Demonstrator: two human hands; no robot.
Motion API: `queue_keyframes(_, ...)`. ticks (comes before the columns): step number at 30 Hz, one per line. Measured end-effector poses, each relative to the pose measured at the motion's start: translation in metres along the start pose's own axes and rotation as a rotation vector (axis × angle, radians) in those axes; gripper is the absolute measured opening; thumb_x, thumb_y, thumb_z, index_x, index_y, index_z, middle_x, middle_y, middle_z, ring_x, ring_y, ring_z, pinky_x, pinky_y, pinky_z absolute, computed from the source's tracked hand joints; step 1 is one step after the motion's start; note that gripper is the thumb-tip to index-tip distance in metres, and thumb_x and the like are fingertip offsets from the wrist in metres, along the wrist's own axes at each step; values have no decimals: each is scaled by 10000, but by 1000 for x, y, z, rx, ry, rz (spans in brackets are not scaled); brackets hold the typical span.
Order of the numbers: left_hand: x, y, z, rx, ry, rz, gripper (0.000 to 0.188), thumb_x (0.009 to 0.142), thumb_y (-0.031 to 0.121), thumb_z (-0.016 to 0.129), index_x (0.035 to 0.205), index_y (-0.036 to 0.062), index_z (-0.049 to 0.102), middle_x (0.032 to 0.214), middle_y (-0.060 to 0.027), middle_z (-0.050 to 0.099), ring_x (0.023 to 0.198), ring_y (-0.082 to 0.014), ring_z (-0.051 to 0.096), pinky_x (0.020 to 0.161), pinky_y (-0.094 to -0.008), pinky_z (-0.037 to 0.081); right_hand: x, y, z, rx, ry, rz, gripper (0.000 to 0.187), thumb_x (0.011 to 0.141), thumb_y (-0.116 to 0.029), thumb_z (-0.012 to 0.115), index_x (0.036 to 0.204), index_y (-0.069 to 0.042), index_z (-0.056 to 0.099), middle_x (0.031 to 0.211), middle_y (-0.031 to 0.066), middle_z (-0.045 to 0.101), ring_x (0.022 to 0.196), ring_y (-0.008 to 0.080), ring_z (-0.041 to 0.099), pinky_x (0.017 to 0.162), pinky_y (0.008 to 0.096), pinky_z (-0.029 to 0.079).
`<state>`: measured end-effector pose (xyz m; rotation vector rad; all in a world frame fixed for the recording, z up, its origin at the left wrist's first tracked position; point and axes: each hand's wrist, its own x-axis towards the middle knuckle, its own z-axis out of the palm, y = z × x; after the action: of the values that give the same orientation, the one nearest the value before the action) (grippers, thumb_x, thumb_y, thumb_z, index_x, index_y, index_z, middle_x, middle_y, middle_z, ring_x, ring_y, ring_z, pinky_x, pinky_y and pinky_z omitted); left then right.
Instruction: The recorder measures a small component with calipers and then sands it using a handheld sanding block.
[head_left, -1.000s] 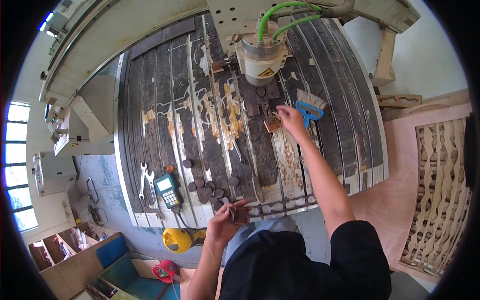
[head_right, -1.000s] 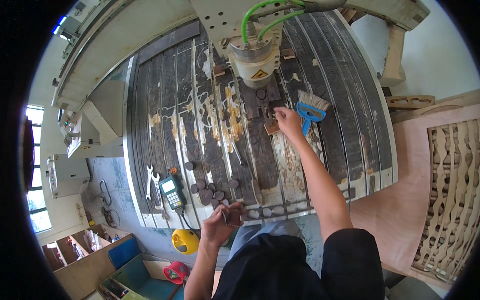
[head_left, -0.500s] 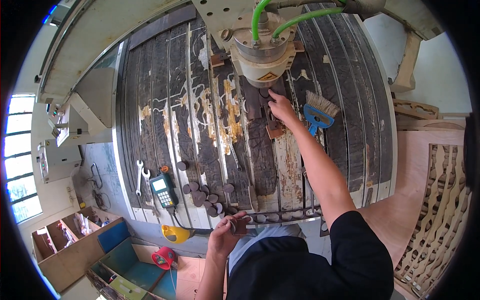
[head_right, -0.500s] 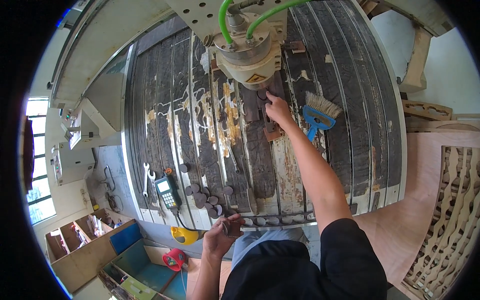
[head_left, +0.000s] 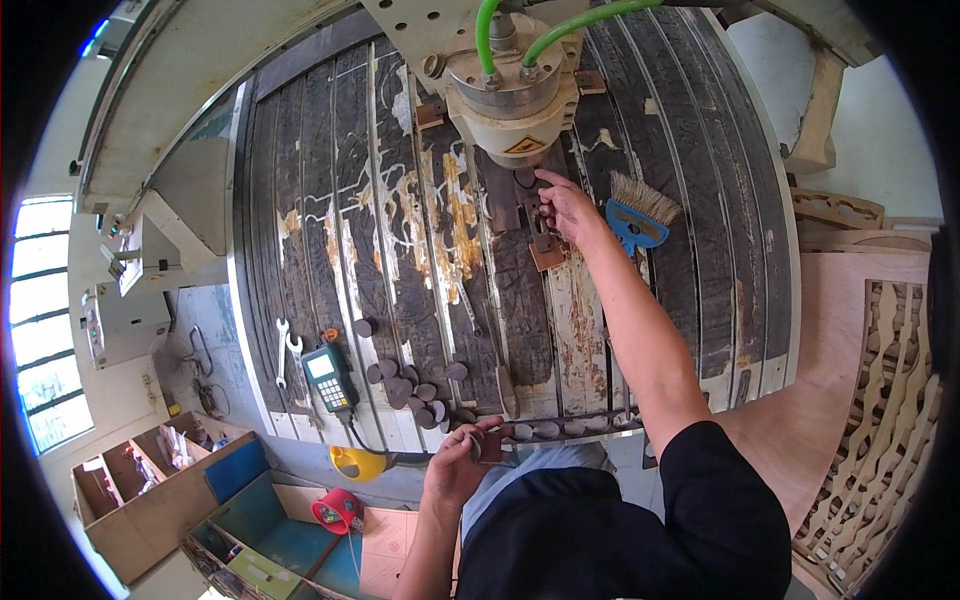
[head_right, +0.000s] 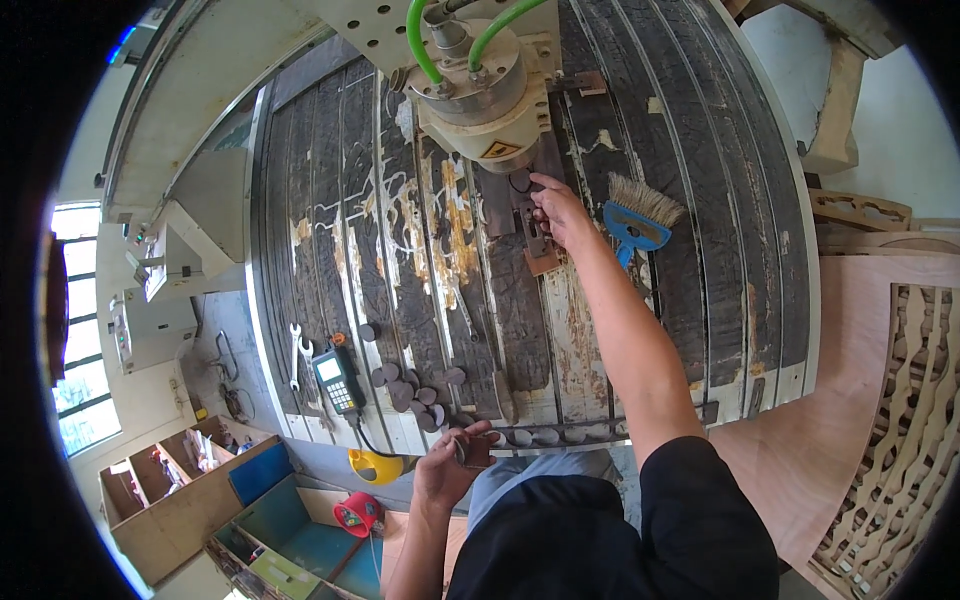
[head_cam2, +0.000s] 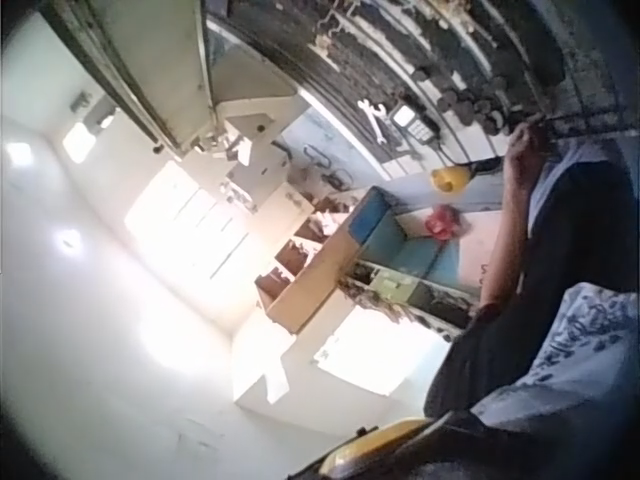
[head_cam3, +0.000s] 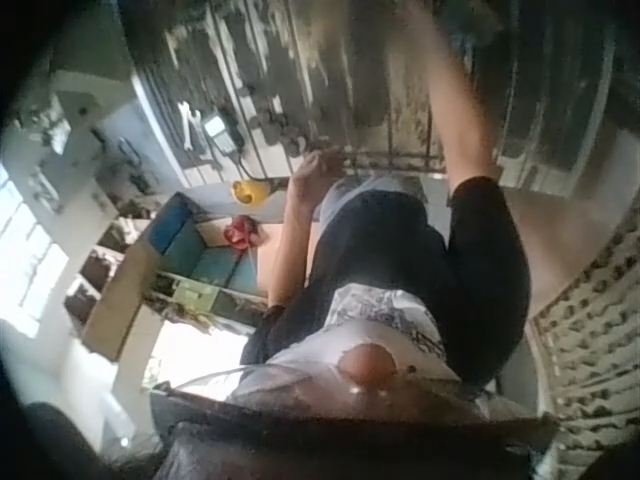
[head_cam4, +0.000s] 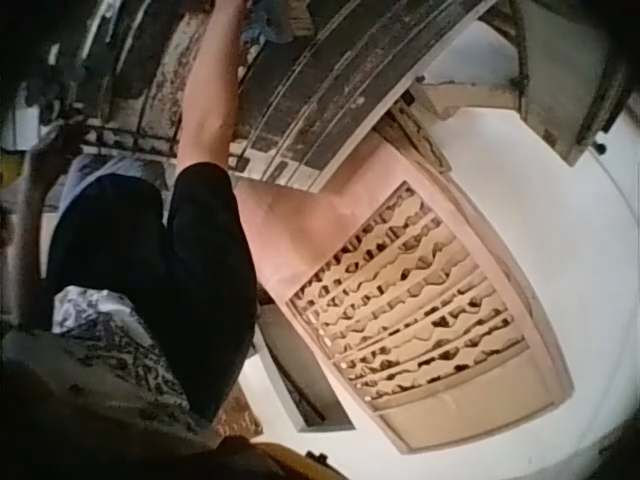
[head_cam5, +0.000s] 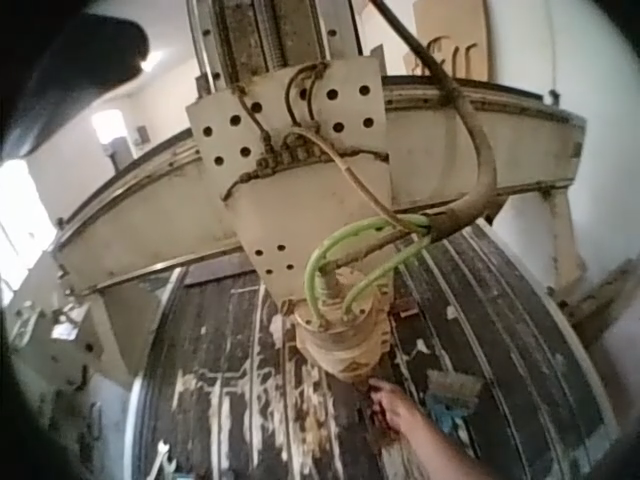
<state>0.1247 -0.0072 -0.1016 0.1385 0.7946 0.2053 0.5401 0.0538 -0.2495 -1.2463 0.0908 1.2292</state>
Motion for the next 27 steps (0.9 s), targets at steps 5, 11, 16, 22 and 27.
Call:
queue_keyframes(5, -3, 3, 1, 32, -19, 15, 233, 862, 172, 692, 1041, 30, 645, 1375, -173, 526, 1274, -386, 500, 1013, -509, 450, -13, 11, 5, -229, 161, -294, 461, 880, -96, 605, 1338, -83, 555, 816, -2, 575, 697, 116, 547, 635, 296, 448)
queue_keyframes(11, 9, 20, 14, 8, -107, 139, 248, 872, 204, 677, 1057, 43, 642, 1427, -155, 499, 1323, -349, 461, 1081, -528, 366, -158, 18, 52, -772, -110, -481, 330, 880, -143, 682, 1180, -17, 624, 908, 57, 645, 799, 139, 606, 692, 276, 491)
queue_keyframes(16, 10, 33, 39, -112, -179, 263, 266, 892, 224, 635, 1100, 58, 624, 1498, -147, 423, 1347, -320, 431, 1131, -480, 302, -296, 49, 109, -962, -505, -728, 440, 789, -133, 781, 1175, -12, 609, 1104, 127, 622, 1028, 310, 632, 895, 369, 514)
queue_keyframes(22, -23, 44, 45, 33, -367, 184, 264, 896, 258, 664, 1101, 93, 643, 1529, -146, 370, 1299, -320, 471, 1083, -501, 355, -343, 80, 137, -881, -177, -890, 510, 754, -105, 784, 1222, -48, 587, 1153, 161, 599, 1043, 370, 613, 909, 407, 500)
queue_keyframes(27, -74, 65, 50, 158, -344, 204, 161, 926, 88, 647, 1081, 45, 648, 1287, -91, 586, 1159, -214, 562, 990, -409, 433, -389, 85, 153, -267, -146, -599, 498, 847, -71, 744, 1288, 13, 529, 1145, 49, 565, 1066, 120, 569, 938, 264, 451)
